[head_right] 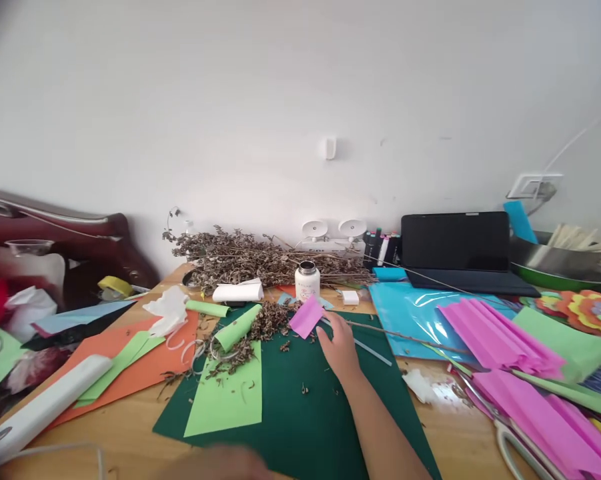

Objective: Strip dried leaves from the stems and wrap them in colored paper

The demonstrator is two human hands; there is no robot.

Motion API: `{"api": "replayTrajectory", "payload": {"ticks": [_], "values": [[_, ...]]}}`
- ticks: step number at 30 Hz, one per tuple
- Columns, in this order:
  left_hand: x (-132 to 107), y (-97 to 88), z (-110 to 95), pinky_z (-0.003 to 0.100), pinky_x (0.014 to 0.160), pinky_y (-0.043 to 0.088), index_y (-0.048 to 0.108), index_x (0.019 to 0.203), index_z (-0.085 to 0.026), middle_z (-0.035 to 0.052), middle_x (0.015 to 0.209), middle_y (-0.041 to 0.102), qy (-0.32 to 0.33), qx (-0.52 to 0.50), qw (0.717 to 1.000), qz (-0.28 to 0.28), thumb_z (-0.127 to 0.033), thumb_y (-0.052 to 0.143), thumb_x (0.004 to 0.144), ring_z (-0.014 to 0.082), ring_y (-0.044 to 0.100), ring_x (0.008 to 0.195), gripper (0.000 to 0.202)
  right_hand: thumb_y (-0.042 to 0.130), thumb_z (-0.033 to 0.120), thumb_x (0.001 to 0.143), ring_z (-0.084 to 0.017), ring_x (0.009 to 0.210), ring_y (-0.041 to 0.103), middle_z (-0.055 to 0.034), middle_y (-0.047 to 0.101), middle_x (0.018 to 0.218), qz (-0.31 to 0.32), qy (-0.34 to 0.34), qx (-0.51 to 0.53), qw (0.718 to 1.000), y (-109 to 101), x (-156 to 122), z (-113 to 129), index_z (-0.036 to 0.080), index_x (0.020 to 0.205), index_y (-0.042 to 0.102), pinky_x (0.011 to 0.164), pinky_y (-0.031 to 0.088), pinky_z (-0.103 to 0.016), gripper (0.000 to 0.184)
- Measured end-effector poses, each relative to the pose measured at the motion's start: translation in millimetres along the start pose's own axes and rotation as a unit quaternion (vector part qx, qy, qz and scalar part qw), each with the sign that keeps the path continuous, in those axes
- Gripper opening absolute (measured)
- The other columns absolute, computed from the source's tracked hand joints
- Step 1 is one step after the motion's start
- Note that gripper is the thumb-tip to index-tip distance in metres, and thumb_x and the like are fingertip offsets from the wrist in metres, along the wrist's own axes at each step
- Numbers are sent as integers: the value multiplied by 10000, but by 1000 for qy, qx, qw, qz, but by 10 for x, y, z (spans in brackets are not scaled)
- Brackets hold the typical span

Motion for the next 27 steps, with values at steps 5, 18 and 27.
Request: {"api": "replayTrajectory", "payload": {"ticks": [5, 18, 27], "values": [[604, -510, 249, 331, 747, 426, 542, 890, -170, 94, 990, 544, -7, -234, 910, -343, -433, 394, 745, 192, 543, 872, 335, 338, 377, 765, -278, 1147, 302, -90, 337, 1258, 24, -15, -214, 976, 93, -147, -36, 240, 1142, 429, 878, 279, -506, 411], [1778, -811, 903, 382, 894, 286, 569, 901, -184, 92, 1083, 506, -154, 139, 909, -362, -131, 522, 594, 261, 427, 1025, 315, 299, 431, 761, -244, 1194, 224, -27, 293, 1298, 110, 76, -266, 955, 127, 14, -107, 315, 1148, 401, 897, 195, -555, 417], [1705, -986, 758, 277, 832, 364, 531, 947, -201, 25, 999, 560, -161, 220, 889, -368, -87, 357, 641, 169, 490, 929, 370, 336, 394, 757, -243, 1167, 263, -26, 359, 1252, 110, 68, -222, 966, 97, 7, -120, 298, 1071, 469, 901, 162, -558, 354]]}}
Point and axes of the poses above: each hand's wrist, its own x-axis towards the middle knuckle, its own y-axis out of the palm, z = x × y, the point moved 1 cm from there along x, towards the middle knuckle
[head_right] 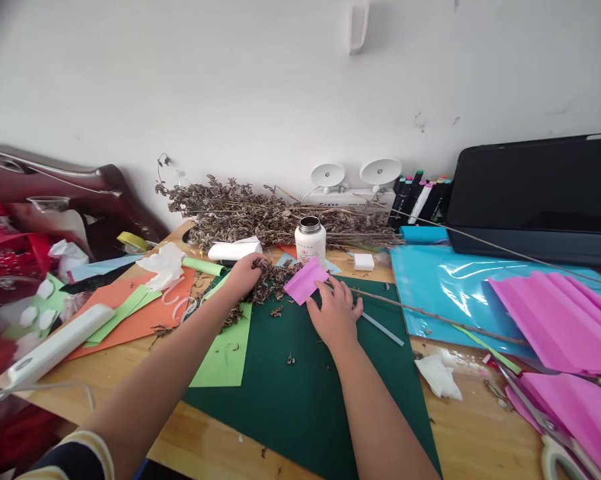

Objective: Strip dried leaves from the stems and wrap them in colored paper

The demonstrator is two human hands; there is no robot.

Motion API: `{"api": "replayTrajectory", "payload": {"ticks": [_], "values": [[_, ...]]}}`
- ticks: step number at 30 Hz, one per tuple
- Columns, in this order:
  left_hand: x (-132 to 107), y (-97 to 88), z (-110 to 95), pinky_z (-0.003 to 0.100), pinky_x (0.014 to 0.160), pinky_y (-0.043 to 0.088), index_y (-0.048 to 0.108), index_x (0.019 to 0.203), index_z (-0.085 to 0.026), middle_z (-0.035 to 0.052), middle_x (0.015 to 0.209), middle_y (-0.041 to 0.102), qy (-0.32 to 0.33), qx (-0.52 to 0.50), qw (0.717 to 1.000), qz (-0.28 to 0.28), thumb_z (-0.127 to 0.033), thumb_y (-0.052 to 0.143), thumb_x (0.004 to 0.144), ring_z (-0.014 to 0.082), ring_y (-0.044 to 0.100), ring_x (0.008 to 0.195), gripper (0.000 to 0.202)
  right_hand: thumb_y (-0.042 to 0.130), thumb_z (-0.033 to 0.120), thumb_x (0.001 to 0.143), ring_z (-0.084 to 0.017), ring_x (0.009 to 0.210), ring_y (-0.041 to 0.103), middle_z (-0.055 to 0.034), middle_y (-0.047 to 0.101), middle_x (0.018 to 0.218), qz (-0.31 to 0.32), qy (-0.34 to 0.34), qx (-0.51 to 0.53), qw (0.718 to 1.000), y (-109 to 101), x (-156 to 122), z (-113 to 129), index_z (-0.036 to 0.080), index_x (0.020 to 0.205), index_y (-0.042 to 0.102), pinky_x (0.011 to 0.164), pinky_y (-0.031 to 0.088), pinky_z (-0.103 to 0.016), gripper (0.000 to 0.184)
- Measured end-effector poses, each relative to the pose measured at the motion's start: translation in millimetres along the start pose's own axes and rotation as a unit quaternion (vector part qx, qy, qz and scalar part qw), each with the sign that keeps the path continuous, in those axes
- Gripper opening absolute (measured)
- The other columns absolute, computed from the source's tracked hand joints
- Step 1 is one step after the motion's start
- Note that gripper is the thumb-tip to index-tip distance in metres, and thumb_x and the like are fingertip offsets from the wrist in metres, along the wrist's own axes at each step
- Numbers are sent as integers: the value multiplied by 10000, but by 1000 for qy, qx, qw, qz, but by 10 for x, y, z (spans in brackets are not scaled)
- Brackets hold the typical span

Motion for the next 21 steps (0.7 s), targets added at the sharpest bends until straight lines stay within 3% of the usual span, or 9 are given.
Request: {"api": "replayTrajectory", "payload": {"ticks": [5, 14, 17, 21], "values": [[-81, -88, 79, 284, 792, 387, 542, 886, -194, 21, 935, 576, 33, -46, 998, 19, -91, 373, 603, 172, 511, 877, 345, 342, 394, 751, -237, 1156, 274, -24, 376, 1234, 2, 1, 8, 1000, -1, 2, -8, 289, 1056, 480, 910, 158, -537, 351], [-81, -180, 164, 312, 718, 404, 532, 860, -221, 9, 899, 571, 2, -184, 983, -9, -166, 370, 673, 150, 567, 686, 254, 342, 405, 750, -227, 1151, 282, -21, 383, 1227, 0, 7, -9, 1000, 23, 15, -2, 302, 1050, 483, 910, 170, -514, 347], [-95, -188, 94, 323, 800, 373, 513, 976, -225, 40, 999, 551, 45, -150, 987, 20, -292, 421, 705, 201, 529, 882, 294, 335, 413, 753, -230, 1144, 295, -14, 387, 1226, 0, 6, -25, 1000, 20, 16, -4, 311, 1053, 481, 901, 196, -510, 349], [-151, -39, 43, 416, 964, 155, 370, 1182, -259, 71, 1337, 225, 97, -22, 984, 146, -476, 581, 566, 304, 164, 1214, 686, 315, 424, 760, -233, 1143, 295, -10, 388, 1225, 3, 4, -34, 999, 21, 17, -6, 316, 1048, 480, 892, 209, -516, 350]]}}
Point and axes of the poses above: each hand's wrist, its own x-axis towards the middle knuckle, its own y-axis out of the palm, z = x × y, the point moved 1 cm from there along x, towards the middle knuckle
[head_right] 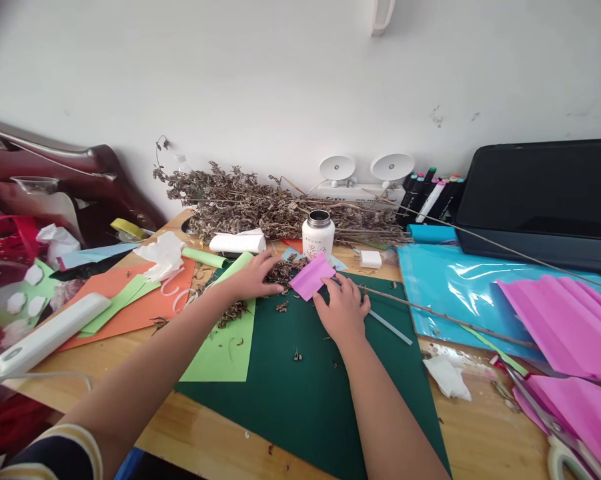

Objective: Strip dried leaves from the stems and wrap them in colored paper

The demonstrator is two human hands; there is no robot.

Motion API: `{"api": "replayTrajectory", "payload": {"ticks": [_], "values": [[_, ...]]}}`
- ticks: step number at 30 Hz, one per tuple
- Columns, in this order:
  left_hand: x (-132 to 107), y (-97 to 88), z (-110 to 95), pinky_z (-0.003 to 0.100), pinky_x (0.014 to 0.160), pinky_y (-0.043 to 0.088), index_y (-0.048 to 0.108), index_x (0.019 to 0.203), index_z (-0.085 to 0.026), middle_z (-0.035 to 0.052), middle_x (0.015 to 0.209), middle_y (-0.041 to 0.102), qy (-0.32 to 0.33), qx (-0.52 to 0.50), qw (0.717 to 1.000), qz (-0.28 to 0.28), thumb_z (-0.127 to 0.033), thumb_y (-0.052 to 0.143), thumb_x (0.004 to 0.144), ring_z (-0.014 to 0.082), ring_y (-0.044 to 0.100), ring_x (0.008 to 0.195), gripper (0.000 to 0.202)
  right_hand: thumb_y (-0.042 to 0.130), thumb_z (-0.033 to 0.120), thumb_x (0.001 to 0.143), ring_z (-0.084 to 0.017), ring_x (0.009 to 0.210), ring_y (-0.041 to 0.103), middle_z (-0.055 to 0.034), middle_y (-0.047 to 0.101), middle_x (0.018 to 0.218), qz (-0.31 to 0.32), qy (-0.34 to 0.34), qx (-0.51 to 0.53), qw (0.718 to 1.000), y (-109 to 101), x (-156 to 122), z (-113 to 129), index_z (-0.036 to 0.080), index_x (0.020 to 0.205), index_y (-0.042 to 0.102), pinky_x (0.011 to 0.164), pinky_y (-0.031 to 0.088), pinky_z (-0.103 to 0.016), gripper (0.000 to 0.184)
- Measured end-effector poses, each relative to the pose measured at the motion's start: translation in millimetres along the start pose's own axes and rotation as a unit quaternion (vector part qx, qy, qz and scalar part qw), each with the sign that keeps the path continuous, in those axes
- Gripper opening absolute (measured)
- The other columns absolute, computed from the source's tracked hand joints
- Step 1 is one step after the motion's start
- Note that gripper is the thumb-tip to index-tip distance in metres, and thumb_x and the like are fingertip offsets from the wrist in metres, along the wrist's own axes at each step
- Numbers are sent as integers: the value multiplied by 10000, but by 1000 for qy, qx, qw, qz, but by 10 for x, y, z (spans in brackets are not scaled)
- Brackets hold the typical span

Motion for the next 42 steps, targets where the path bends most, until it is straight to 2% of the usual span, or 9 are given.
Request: {"api": "replayTrajectory", "payload": {"ticks": [3, 12, 19, 22, 25, 29, 33, 39, 42], "values": [[18, 149, 40, 484, 952, 92, 300, 1227, -277, 79, 1369, 111, -38, 70, 996, 45, -528, 584, 535, 347, 50, 1226, 789, 313, 417, 761, -231, 1151, 283, -19, 382, 1227, 2, 1, 6, 1000, 2, -1, 2, 309, 1050, 476, 895, 196, -526, 349], [129, 157, 84, 327, 857, 308, 569, 918, -222, 76, 963, 502, 39, 149, 988, -19, -246, 373, 762, 225, 429, 965, 252, 329, 393, 753, -238, 1156, 273, -28, 379, 1226, 1, -2, 27, 1000, 5, 0, 1, 297, 1041, 484, 910, 158, -530, 341], [125, -276, -99, 289, 763, 365, 593, 765, -204, 24, 799, 553, 16, -94, 978, -187, -252, 487, 693, 170, 483, 784, 137, 344, 394, 750, -243, 1154, 271, -32, 370, 1238, 0, 2, 36, 999, 5, -5, 2, 294, 1042, 487, 902, 157, -544, 340], [58, -313, -174, 261, 668, 395, 565, 770, -200, -2, 743, 542, -42, -340, 919, -197, -263, 536, 658, 124, 492, 677, 132, 330, 385, 771, -270, 1151, 267, -46, 380, 1239, -39, -6, 17, 999, -36, -45, 43, 274, 1042, 491, 880, 86, -605, 334], [-41, -170, -281, 264, 594, 411, 509, 797, -211, -20, 684, 517, -85, -582, 796, -144, -243, 517, 676, 108, 503, 612, 125, 298, 363, 797, -270, 1128, 304, -53, 435, 1195, -133, -43, 9, 990, -130, -110, 85, 245, 1025, 504, 884, -6, -611, 329], [-165, 100, -499, 274, 610, 427, 474, 804, -213, -24, 694, 525, -125, -697, 691, -144, -208, 481, 709, 107, 524, 633, 96, 313, 341, 783, -234, 1106, 350, -66, 483, 1123, -192, -211, 80, 955, -258, -273, 129, 221, 987, 524, 949, 149, -476, 317], [-230, 241, -736, 280, 642, 433, 470, 786, -190, -8, 707, 538, -125, -728, 659, -141, -192, 480, 712, 117, 532, 659, 75, 318, 393, 749, -243, 1167, 274, -84, 337, 1241, -184, -350, 189, 899, -269, -492, 238, 213, 1113, 398, 915, 277, -414, 414], [-159, 426, -980, 269, 626, 429, 459, 788, -189, -4, 750, 545, -135, -752, 631, -136, -165, 450, 722, 103, 527, 635, 71, -11, 375, 795, -181, 1217, 201, -143, 119, 1329, -208, -167, 291, 919, -210, -373, 193, 106, 1259, -21, 881, 333, -331, 536], [6, 656, -1108, 271, 649, 421, 460, 779, -175, 3, 729, 534, -133, -699, 686, -151, -145, 455, 709, 100, 517, 635, 76, 53, 367, 801, -201, 1204, 218, -178, 194, 1275, -306, -110, 247, 913, -259, -151, -120, 93, 1238, 68, 887, 316, -361, 516]]}}
Point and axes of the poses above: each hand's wrist, its own x-axis towards the middle knuckle, its own y-axis out of the palm, z = x × y, the point moved 1 cm from there along x, towards the middle knuckle
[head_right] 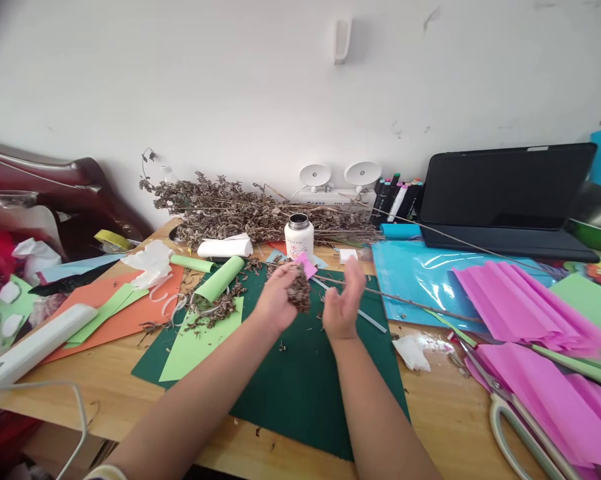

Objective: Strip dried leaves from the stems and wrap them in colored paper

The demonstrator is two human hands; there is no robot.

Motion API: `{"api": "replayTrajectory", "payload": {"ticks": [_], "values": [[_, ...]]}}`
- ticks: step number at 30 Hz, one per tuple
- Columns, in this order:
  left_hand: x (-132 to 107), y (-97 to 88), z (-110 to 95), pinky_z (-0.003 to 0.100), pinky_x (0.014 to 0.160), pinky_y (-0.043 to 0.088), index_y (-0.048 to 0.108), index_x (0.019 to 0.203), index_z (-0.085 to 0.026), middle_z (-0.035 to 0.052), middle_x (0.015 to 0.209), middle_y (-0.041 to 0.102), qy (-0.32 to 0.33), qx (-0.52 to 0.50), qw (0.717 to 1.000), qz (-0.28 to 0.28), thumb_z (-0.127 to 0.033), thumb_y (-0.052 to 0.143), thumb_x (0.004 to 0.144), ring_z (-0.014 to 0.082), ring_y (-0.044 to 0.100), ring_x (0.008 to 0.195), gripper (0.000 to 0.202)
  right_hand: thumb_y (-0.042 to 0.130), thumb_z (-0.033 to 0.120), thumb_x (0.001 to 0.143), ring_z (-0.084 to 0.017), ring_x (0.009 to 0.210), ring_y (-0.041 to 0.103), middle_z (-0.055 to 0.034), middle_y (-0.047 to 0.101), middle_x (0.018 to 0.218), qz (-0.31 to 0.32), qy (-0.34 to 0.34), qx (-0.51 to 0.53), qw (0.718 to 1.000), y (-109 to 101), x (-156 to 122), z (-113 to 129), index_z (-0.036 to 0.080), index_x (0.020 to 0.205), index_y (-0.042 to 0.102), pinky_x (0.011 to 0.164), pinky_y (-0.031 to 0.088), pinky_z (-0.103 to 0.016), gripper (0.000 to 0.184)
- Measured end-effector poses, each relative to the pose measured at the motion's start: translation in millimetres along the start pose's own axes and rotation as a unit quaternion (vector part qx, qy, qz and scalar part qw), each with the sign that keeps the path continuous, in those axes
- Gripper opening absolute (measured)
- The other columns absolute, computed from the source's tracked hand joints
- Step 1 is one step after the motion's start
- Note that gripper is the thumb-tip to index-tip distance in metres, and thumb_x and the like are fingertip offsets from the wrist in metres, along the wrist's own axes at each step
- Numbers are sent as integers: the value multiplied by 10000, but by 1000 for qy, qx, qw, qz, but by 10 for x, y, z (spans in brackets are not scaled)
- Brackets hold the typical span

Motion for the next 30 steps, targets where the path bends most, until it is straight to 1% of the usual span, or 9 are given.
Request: {"api": "replayTrajectory", "payload": {"ticks": [3, 6, 9, 12, 15, 19, 22, 25, 30], "values": [[143, 176, 234, 300, 748, 397, 507, 792, -173, 34, 779, 537, 140, 227, 963, 35, -171, 458, 712, 137, 511, 760, 94, 88, 314, 808, -235, 1171, 260, -177, 283, 1222, -67, 27, -99, 992, -125, 148, -338, 100, 1220, 169, 888, 282, -421, 472], [251, 303, 415, 339, 825, 359, 555, 793, -174, 71, 852, 536, 254, 467, 836, 136, -153, 446, 710, 184, 478, 878, 139, 112, 295, 816, -235, 1131, 306, -171, 340, 1184, -119, 29, -115, 986, -203, 202, -513, 102, 1192, 241, 884, 277, -425, 442], [266, 344, 489, 385, 837, 351, 550, 925, -190, 97, 968, 521, 270, 581, 744, 191, -202, 477, 702, 228, 455, 950, 235, 148, 315, 821, -222, 1103, 344, -170, 387, 1146, -129, -2, -110, 986, -206, 201, -539, 97, 1145, 309, 884, 290, -405, 422], [211, 285, 375, 404, 864, 335, 493, 1051, -228, 92, 1117, 466, 299, 605, 707, 213, -314, 495, 702, 252, 412, 1042, 359, 164, 325, 822, -216, 1069, 386, -172, 427, 1106, -123, -24, -119, 985, -174, 198, -520, 94, 1097, 360, 865, 315, -402, 409], [215, 71, 51, 369, 913, 307, 463, 1089, -232, 68, 1174, 444, 325, 626, 680, 200, -364, 403, 757, 220, 387, 1089, 361, 226, 309, 815, -213, 1026, 428, -147, 488, 1037, -129, -66, -106, 984, -136, 207, -494, 119, 1050, 414, 841, 339, -406, 356], [446, -451, -539, 291, 861, 365, 400, 1137, -194, 62, 1147, 477, 242, 715, 652, 73, -326, 258, 816, 166, 448, 1030, 376, 343, 241, 781, -211, 970, 469, -119, 543, 969, -136, -123, -50, 982, -93, 219, -447, 147, 982, 487, 823, 354, -401, 264], [657, -813, -812, 297, 829, 379, 403, 1128, -190, 70, 1163, 476, 89, 816, 565, 81, -354, 327, 782, 194, 465, 1023, 390, 372, 223, 768, -215, 949, 481, -121, 554, 955, -117, -116, -42, 985, -71, 220, -415, 146, 949, 516, 812, 358, -401, 244], [777, -972, -846, 324, 825, 373, 407, 1124, -172, 101, 1167, 476, 54, 838, 535, 95, -398, 519, 650, 251, 459, 1030, 537, 384, 229, 762, -216, 937, 485, -112, 560, 942, -99, -106, -41, 989, -64, 215, -395, 153, 925, 532, 811, 355, -405, 233], [798, -921, -610, 355, 790, 384, 396, 1132, -109, 185, 1186, 427, 36, 850, 517, 90, -625, 382, 632, 297, 458, 1022, 720, 385, 246, 762, -222, 935, 483, -107, 562, 940, -88, -77, -52, 992, -66, 200, -387, 158, 906, 546, 813, 338, -415, 233]]}}
Point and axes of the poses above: each hand's wrist, its own x-axis towards the middle knuckle, its own y-axis out of the palm, z = x × y, the point moved 1 cm from there along x, towards the middle knuckle
